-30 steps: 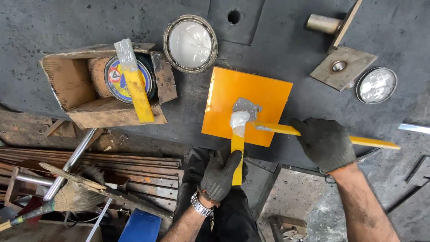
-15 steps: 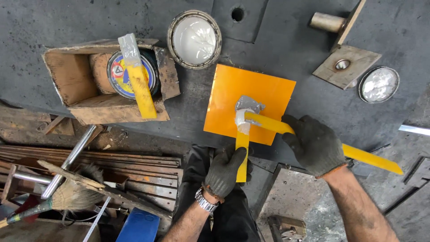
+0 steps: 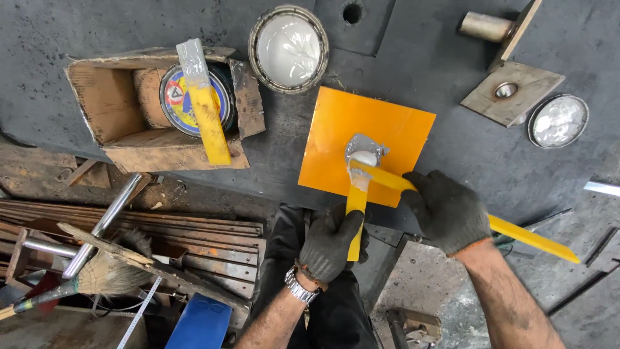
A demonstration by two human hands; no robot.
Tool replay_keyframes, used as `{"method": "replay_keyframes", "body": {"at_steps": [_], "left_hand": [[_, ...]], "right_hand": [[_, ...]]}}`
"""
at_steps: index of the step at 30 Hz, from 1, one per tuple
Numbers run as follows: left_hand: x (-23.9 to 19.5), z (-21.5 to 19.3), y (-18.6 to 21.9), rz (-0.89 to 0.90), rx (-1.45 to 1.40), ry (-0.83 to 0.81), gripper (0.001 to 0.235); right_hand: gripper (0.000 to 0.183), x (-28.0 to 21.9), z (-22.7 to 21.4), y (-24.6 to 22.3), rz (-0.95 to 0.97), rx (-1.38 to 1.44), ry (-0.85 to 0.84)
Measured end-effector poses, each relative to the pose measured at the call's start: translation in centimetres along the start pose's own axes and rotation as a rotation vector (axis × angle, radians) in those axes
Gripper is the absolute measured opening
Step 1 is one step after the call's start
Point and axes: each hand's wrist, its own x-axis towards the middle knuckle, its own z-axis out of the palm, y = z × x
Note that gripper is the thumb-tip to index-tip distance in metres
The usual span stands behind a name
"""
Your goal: Applying two-part sealant to a metal plate and mounting a metal fitting onto it using a hammer.
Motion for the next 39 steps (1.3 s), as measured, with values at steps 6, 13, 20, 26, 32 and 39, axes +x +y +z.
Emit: {"method": "replay_keyframes", "body": {"at_steps": [6,13,20,26,32,39], "left_hand": [[-0.6,-0.2,0.8,-0.029,0.021,-0.025,0.035],[0.3,0.2,0.3,-0.039,0.021,-0.023,0.036],[-0.7,0.7,0.8,-0.006,0.106,-0.004,0.032],[-0.6,0.4,0.5,-0.031,0.069,0.003,0.033],[-0.4,-0.2,0.3,-0.011,0.008,0.021,0.033],[0.3,-1.1,0.2,-0.014,0.023,0.011,0.029]], "right_hand": [[0.037,0.2,-0.7,-0.3,0.177,0.037,-0.088],[0.038,-1.9,0.5,-0.9,0.017,0.032,-0.016],[0.036,-0.4,-0.2,-0.8,0.165,-0.039,-0.076],[0.036,-2.0,0.4,-1.3,0.151,0.038,-0.056],[0.035,-1.1,0.8,-1.0,0.152,0.054,-0.066],[0.029,-0.5,1.0,-0.9,0.184,0.055,0.011]]}}
